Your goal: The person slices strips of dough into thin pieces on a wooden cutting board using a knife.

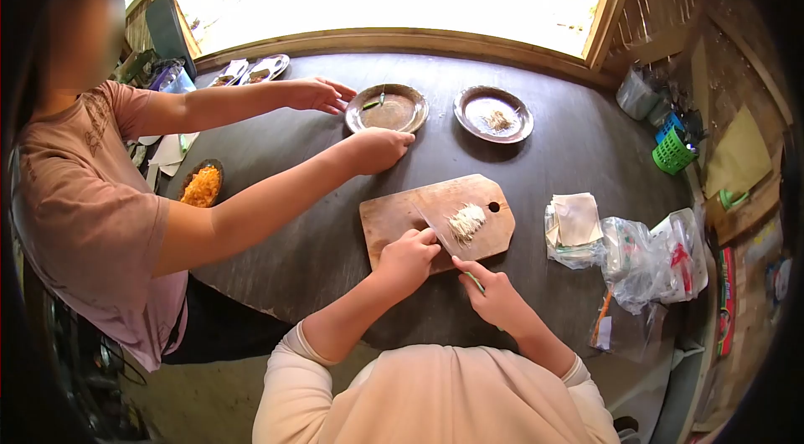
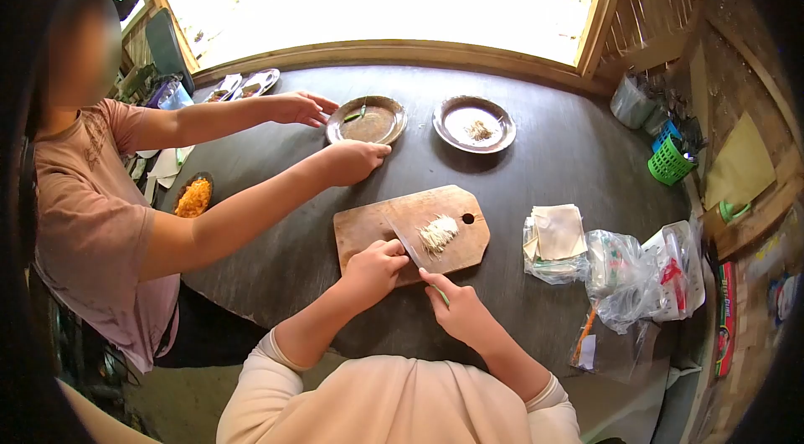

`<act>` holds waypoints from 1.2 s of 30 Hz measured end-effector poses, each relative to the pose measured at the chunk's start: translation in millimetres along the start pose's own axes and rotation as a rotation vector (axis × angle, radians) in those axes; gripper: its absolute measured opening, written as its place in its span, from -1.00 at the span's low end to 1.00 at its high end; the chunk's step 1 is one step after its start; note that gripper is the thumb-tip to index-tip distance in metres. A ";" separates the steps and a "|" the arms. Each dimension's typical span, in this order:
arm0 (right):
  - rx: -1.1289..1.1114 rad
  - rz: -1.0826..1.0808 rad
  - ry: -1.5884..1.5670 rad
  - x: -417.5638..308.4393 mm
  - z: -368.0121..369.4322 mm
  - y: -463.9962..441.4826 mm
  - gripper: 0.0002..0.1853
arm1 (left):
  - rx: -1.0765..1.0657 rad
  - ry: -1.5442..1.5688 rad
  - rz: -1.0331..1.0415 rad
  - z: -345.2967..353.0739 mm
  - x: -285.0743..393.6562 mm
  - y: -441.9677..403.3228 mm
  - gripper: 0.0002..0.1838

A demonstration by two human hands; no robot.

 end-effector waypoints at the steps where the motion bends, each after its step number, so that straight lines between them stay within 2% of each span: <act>1: 0.010 0.005 -0.023 -1.0 -0.3 1.9 -0.63 | 0.008 -0.002 0.009 -0.4 0.5 0.3 -0.84; 8: 0.028 -0.032 0.028 1.8 4.4 -1.8 -0.62 | 0.000 -0.001 0.010 1.3 -0.3 -0.4 -0.82; 11: -0.065 0.087 0.023 4.0 4.2 -5.1 -0.62 | -0.017 0.006 0.009 2.0 -1.4 -0.4 -0.81; 13: 0.077 -0.142 -0.038 2.7 2.3 -1.3 -0.63 | -0.014 0.011 0.000 2.9 -3.2 -0.6 -0.81; 14: 0.074 -0.143 -0.037 5.5 1.6 0.6 -0.63 | -0.019 0.016 -0.006 3.7 -3.6 -0.6 -0.81; 22: -0.014 0.022 -0.008 8.2 5.9 -7.6 -0.63 | -0.022 0.011 0.002 1.9 -0.1 0.2 -0.80; 25: 0.045 -0.045 -0.044 9.8 3.9 -0.9 -0.64 | -0.018 0.018 -0.001 1.3 -2.8 -1.0 -0.80; 29: 0.026 -0.002 -0.078 6.1 2.6 -0.6 -0.64 | -0.042 0.009 -0.015 0.3 -2.1 -0.8 -0.80; 31: -0.077 0.148 -0.011 0.2 3.3 -3.4 -0.60 | -0.055 0.005 -0.014 2.0 -3.4 -2.1 -0.80; 35: -0.095 0.141 0.001 10.8 7.1 -6.7 -0.60 | -0.047 0.033 -0.018 -0.4 -1.3 -0.7 -0.81; 36: -0.027 0.034 -0.022 10.5 5.6 -3.3 -0.62 | -0.040 0.033 -0.019 -1.1 -1.9 -1.0 -0.81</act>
Point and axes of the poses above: each hand's wrist, its own y-axis away from the middle knuckle, its own z-axis out of the palm, x = y × z, the point moved 5 cm from there along -y, towards the middle knuckle, and after that the axes turned 14 degrees about -z, right-handed, at the moved point
